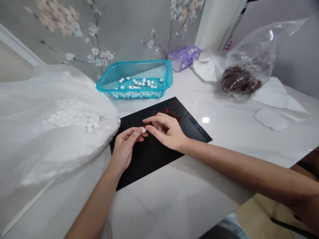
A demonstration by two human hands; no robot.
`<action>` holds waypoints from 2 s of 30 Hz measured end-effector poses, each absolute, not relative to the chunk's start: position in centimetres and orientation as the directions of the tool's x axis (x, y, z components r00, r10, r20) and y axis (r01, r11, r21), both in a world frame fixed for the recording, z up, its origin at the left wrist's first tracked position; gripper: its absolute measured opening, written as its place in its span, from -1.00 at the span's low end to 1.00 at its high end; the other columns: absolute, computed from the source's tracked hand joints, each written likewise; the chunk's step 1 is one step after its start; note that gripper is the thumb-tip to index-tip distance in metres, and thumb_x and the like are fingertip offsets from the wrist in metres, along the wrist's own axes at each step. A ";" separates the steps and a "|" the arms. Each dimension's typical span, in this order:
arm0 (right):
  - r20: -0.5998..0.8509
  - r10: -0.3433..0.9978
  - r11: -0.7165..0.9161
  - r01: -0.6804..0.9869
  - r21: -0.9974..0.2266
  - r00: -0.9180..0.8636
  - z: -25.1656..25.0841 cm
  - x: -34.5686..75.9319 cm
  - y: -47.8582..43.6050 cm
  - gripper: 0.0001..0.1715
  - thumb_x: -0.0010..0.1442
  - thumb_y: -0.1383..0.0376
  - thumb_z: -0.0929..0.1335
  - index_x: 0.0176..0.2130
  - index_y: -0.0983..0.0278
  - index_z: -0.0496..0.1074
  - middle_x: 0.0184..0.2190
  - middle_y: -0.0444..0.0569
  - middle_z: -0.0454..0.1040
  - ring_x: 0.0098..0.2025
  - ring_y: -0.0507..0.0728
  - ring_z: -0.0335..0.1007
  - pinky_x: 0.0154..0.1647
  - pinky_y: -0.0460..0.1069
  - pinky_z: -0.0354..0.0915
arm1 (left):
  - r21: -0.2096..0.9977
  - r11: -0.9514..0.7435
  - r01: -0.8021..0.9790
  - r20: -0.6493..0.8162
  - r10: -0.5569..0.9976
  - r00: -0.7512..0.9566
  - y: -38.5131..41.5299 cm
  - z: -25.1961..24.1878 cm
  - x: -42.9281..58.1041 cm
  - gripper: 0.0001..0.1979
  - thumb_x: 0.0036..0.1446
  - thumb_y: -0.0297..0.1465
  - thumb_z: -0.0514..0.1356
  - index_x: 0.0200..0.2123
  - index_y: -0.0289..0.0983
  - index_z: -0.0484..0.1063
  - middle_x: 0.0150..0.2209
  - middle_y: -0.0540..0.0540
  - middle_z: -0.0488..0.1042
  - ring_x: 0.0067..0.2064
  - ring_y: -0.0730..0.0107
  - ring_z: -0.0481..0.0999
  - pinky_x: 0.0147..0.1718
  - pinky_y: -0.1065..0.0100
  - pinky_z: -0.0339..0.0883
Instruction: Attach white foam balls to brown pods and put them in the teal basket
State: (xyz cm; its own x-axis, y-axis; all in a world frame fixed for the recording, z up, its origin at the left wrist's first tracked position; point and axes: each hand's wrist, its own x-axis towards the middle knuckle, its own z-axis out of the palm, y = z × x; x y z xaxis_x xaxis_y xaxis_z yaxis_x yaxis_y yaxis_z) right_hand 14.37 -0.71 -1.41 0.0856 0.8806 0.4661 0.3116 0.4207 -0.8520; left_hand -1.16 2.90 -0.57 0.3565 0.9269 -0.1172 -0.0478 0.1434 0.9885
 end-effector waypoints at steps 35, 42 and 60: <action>0.627 0.771 0.358 0.740 -0.569 0.108 1.7 15.9 2.2 -0.75 0.21 0.21 0.25 -0.17 0.29 0.36 -0.32 -0.05 0.33 -0.40 -0.01 0.27 -0.41 -0.11 0.19 | 0.934 0.254 -0.251 -0.174 0.937 0.302 3.3 -0.6 -1.0 -0.59 0.11 -0.15 0.09 -0.20 -0.35 0.51 -0.44 -0.07 0.47 -0.48 0.55 0.35 -0.47 0.49 0.23; 0.428 0.874 -0.012 0.892 -0.452 0.228 4.8 17.9 10.7 -0.67 0.17 0.26 0.26 -0.09 0.38 0.35 -0.11 0.12 0.31 -0.15 0.18 0.32 -0.15 0.05 0.22 | 0.945 0.225 -0.235 -0.142 0.935 0.325 3.2 -0.8 -1.3 -0.66 0.11 -0.24 0.12 -0.17 -0.36 0.49 -0.43 -0.06 0.46 -0.47 0.56 0.35 -0.46 0.48 0.22; 0.283 0.771 0.625 0.763 -0.164 -0.570 4.0 2.8 12.2 -0.78 0.20 0.44 0.20 -0.19 0.30 0.37 -0.12 0.03 0.40 -0.17 0.13 0.37 -0.35 -0.03 0.20 | 0.932 0.166 -0.321 -0.064 0.950 0.305 2.9 -1.4 -1.2 -0.84 0.00 -0.41 0.13 -0.59 -0.28 0.34 -0.64 0.04 0.31 -0.55 0.46 0.29 -0.49 0.38 0.18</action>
State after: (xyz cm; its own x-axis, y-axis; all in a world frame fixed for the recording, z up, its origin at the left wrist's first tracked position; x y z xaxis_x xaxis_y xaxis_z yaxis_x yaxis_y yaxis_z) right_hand 2.83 12.24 4.02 -0.5705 0.7711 0.2829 0.7633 0.6249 -0.1641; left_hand -1.16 2.93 -1.38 0.3054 0.9501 -0.0641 -0.3210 0.1661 0.9324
